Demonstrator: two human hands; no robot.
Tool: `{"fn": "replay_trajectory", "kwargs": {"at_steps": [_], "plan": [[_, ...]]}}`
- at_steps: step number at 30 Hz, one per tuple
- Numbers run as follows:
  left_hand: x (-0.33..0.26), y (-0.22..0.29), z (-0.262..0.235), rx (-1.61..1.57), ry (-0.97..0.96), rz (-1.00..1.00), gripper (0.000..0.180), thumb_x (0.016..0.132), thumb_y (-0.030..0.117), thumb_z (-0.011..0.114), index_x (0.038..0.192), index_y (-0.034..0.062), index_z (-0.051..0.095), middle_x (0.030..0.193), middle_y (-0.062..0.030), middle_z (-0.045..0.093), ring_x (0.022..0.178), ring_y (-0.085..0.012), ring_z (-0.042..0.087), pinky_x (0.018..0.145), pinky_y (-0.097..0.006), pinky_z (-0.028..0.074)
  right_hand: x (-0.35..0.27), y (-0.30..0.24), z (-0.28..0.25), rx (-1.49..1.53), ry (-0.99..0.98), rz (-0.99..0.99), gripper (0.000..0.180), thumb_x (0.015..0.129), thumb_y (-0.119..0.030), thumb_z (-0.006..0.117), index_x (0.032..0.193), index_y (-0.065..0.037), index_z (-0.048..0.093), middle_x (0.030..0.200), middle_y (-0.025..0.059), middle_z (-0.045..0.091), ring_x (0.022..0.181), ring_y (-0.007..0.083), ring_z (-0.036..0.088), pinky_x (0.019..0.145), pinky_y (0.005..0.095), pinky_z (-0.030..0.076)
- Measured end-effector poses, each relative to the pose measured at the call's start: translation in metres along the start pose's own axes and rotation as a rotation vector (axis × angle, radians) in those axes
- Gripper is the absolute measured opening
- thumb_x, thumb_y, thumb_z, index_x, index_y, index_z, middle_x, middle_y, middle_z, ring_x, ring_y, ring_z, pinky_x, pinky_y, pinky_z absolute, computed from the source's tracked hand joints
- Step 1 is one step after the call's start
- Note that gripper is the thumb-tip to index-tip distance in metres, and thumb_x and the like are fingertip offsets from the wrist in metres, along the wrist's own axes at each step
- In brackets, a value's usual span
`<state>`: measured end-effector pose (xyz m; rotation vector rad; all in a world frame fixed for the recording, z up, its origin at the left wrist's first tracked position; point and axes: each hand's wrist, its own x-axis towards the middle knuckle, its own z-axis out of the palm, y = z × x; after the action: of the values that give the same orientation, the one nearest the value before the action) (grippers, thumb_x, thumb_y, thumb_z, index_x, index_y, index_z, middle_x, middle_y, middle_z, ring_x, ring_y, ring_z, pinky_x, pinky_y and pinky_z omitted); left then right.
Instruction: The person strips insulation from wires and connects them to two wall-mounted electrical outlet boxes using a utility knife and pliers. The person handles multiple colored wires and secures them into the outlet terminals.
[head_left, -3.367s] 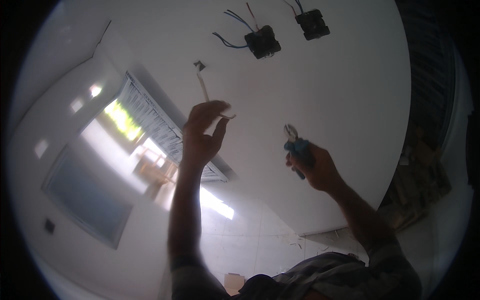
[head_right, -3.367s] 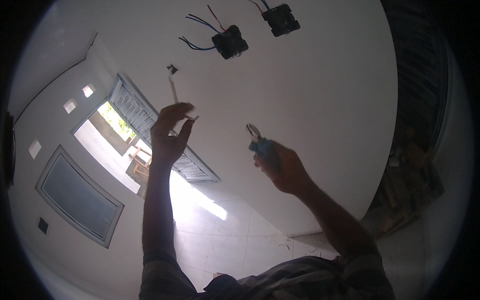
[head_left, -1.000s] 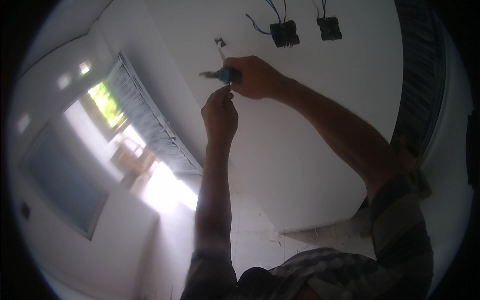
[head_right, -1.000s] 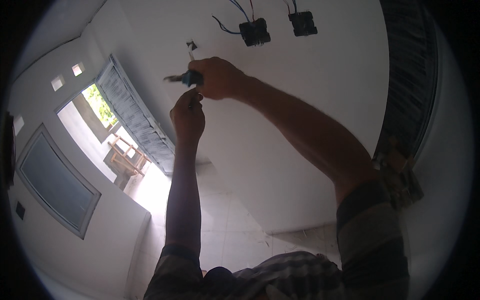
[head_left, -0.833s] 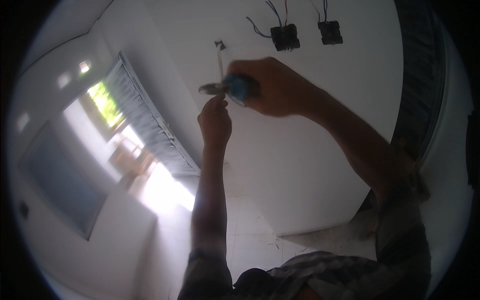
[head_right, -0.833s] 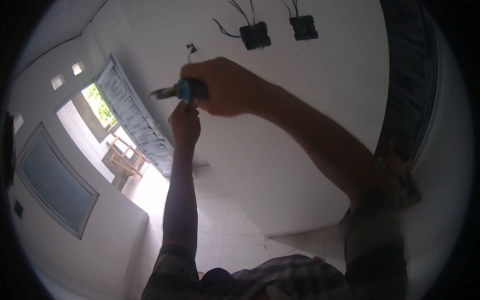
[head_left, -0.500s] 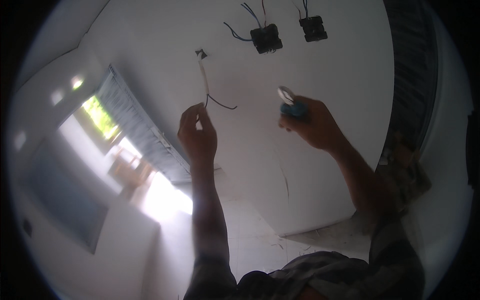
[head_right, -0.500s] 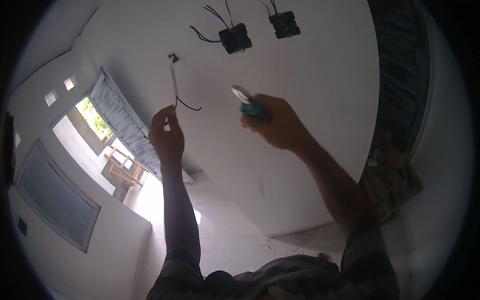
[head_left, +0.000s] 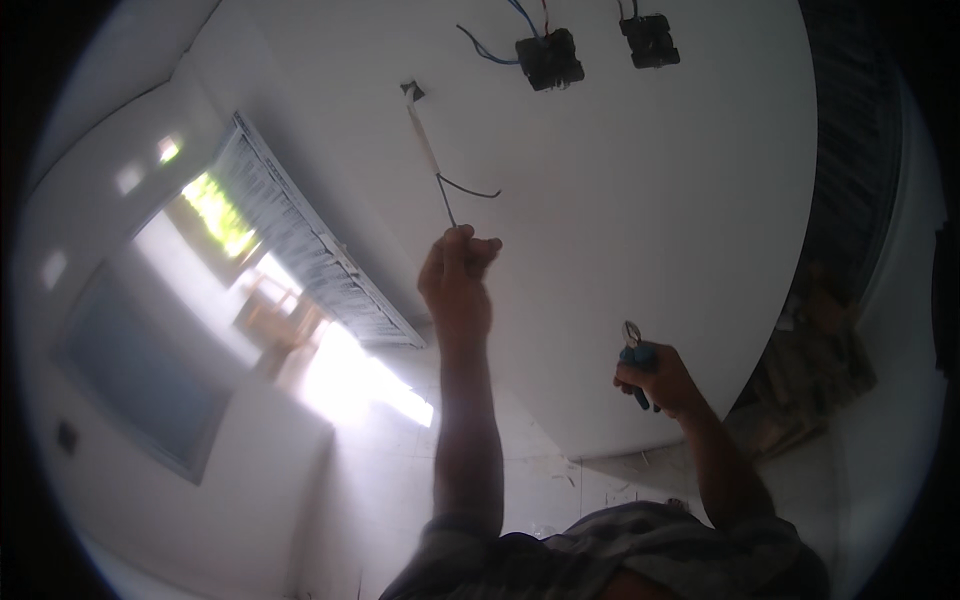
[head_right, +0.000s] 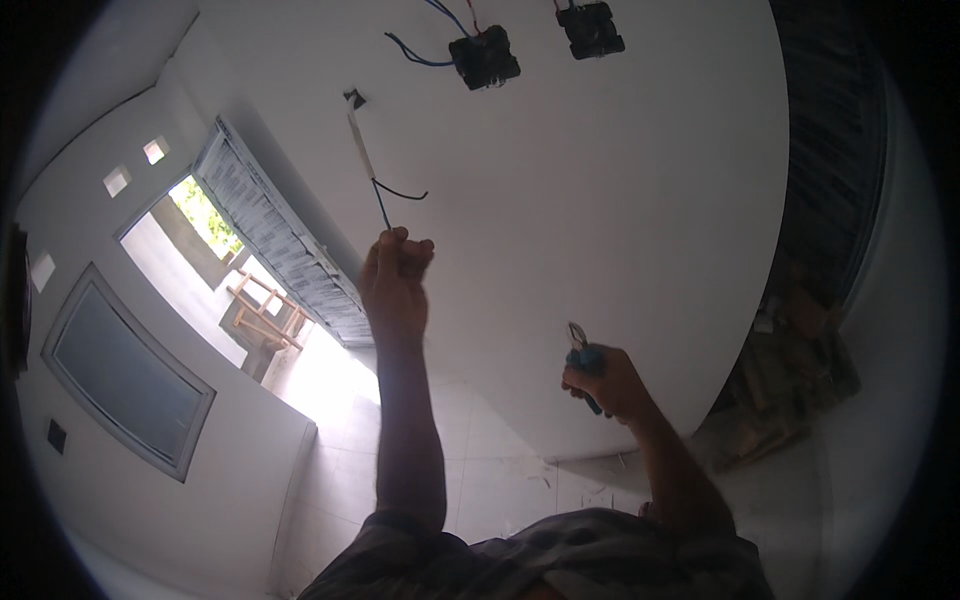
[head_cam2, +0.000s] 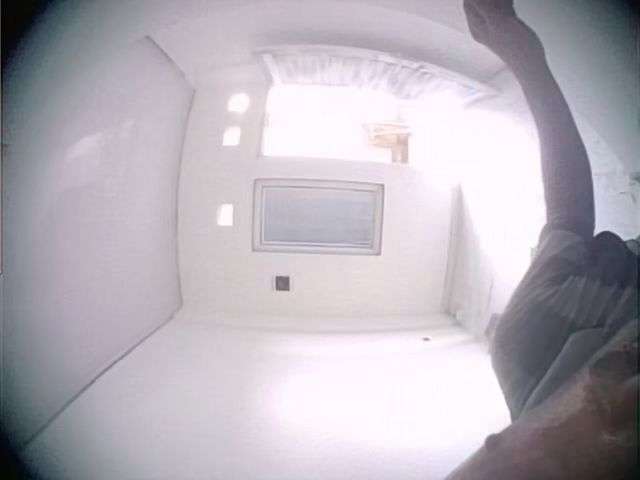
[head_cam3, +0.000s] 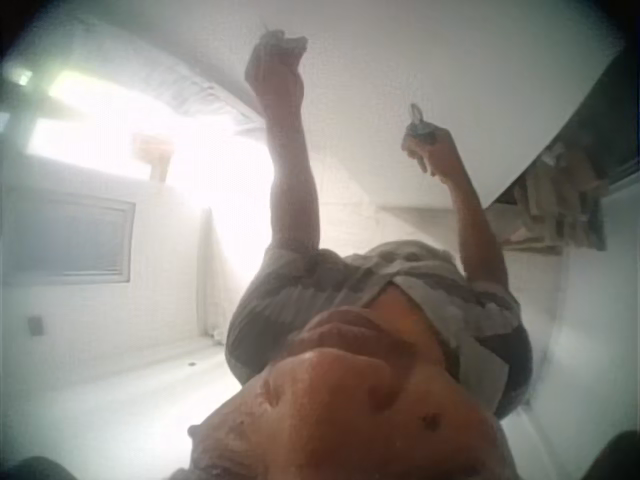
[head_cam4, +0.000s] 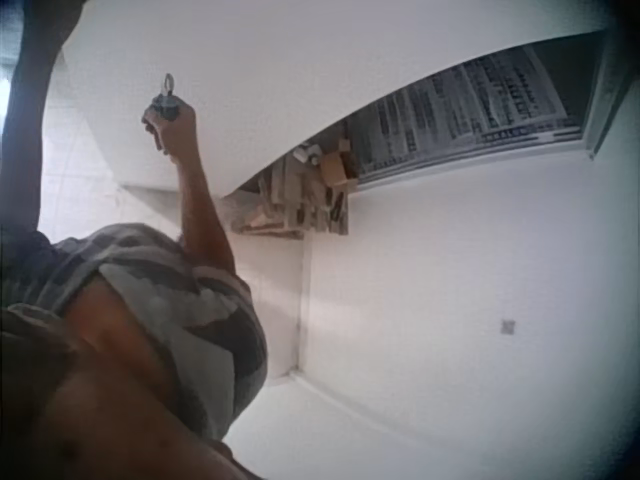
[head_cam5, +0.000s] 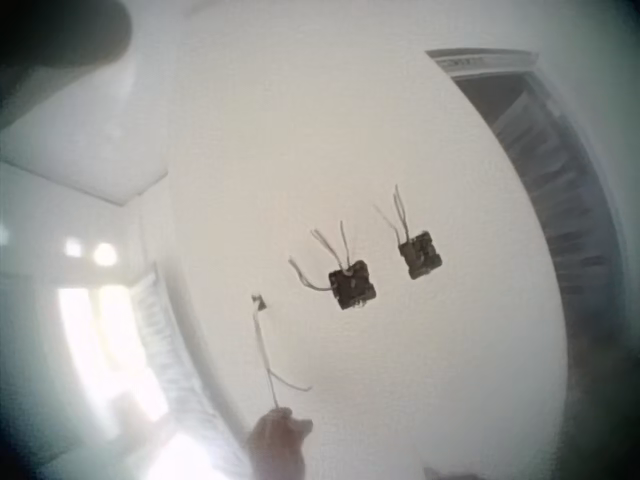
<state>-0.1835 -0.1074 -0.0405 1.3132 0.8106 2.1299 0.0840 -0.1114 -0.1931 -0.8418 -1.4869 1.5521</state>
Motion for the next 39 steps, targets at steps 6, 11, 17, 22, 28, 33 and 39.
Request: {"fn": "replay_trajectory", "kwargs": {"at_steps": [6, 11, 17, 22, 28, 33, 39], "plan": [[0.012, -0.025, 0.005, -1.126, -0.447, -0.33, 0.02, 0.109, 0.023, 0.055, 0.11, 0.0065, 0.066, 0.084, -0.0042, 0.069, 0.092, -0.0191, 0.067, 0.088, -0.036, 0.052, -0.018, 0.043, -0.021, 0.115, 0.11, 0.176, 0.012, 0.088, -0.009, 0.072, 0.091, 0.001, 0.067, 0.079, 0.0109, 0.071, 0.068, 0.0183, 0.066, 0.066, 0.0329, 0.053], [0.031, -0.05, 0.008, -0.985, -0.552, -0.247, 0.021, 0.107, 0.024, 0.058, 0.107, 0.0071, 0.07, 0.091, -0.0039, 0.069, 0.112, -0.0172, 0.061, 0.09, -0.033, 0.049, -0.03, 0.08, -0.026, 0.093, 0.151, 0.234, 0.01, 0.087, -0.009, 0.072, 0.09, 0.0, 0.068, 0.078, 0.0108, 0.07, 0.068, 0.018, 0.066, 0.064, 0.0328, 0.053], [0.033, -0.031, -0.007, -0.207, -0.18, -0.111, 0.005, 0.099, 0.01, 0.07, 0.098, 0.0055, 0.071, 0.093, -0.0051, 0.071, 0.096, -0.0204, 0.066, 0.084, -0.033, 0.053, -0.062, 0.134, -0.039, -0.069, 0.146, 0.326, 0.012, 0.085, -0.011, 0.074, 0.086, 0.0, 0.068, 0.075, 0.0103, 0.071, 0.066, 0.0162, 0.065, 0.063, 0.0335, 0.053], [0.012, -0.009, -0.007, 1.104, 0.2, 0.972, 0.01, 0.087, 0.003, 0.079, 0.09, 0.0037, 0.07, 0.09, -0.0097, 0.07, 0.095, -0.0272, 0.068, 0.081, -0.038, 0.054, -0.083, 0.161, -0.046, -0.141, 0.183, 0.376, 0.014, 0.085, -0.013, 0.074, 0.084, 0.0, 0.068, 0.073, 0.009, 0.071, 0.061, 0.0161, 0.066, 0.059, 0.0335, 0.053], [-0.021, 0.005, -0.013, 1.092, 0.149, 0.899, 0.024, 0.097, 0.017, 0.072, 0.078, 0.0037, 0.065, 0.086, -0.0092, 0.069, 0.094, -0.0273, 0.068, 0.082, -0.04, 0.054, -0.09, 0.183, -0.055, -0.249, 0.14, 0.464, 0.012, 0.081, -0.01, 0.077, 0.085, 0.0, 0.07, 0.074, 0.0096, 0.071, 0.063, 0.0176, 0.068, 0.061, 0.0347, 0.055], [-0.017, 0.027, -0.011, -0.047, -0.127, 0.023, 0.035, 0.109, 0.036, 0.052, 0.11, 0.0045, 0.068, 0.114, -0.0112, 0.07, 0.102, -0.0223, 0.067, 0.087, -0.04, 0.054, -0.098, 0.195, -0.054, -0.118, 0.134, 0.574, 0.014, 0.083, -0.01, 0.077, 0.088, 0.0, 0.07, 0.075, 0.0111, 0.072, 0.064, 0.0189, 0.069, 0.061, 0.0358, 0.057], [-0.006, -0.001, 0.056, -0.776, -0.307, -0.214, 0.038, 0.11, 0.034, 0.051, 0.14, 0.0114, 0.057, 0.127, -0.0076, 0.065, 0.113, -0.0184, 0.063, 0.092, -0.036, 0.056, -0.097, 0.196, -0.038, -0.161, 0.095, 0.587, 0.016, 0.085, -0.014, 0.076, 0.089, 0.001, 0.071, 0.076, 0.011, 0.073, 0.065, 0.0187, 0.07, 0.061, 0.0359, 0.057]]}}
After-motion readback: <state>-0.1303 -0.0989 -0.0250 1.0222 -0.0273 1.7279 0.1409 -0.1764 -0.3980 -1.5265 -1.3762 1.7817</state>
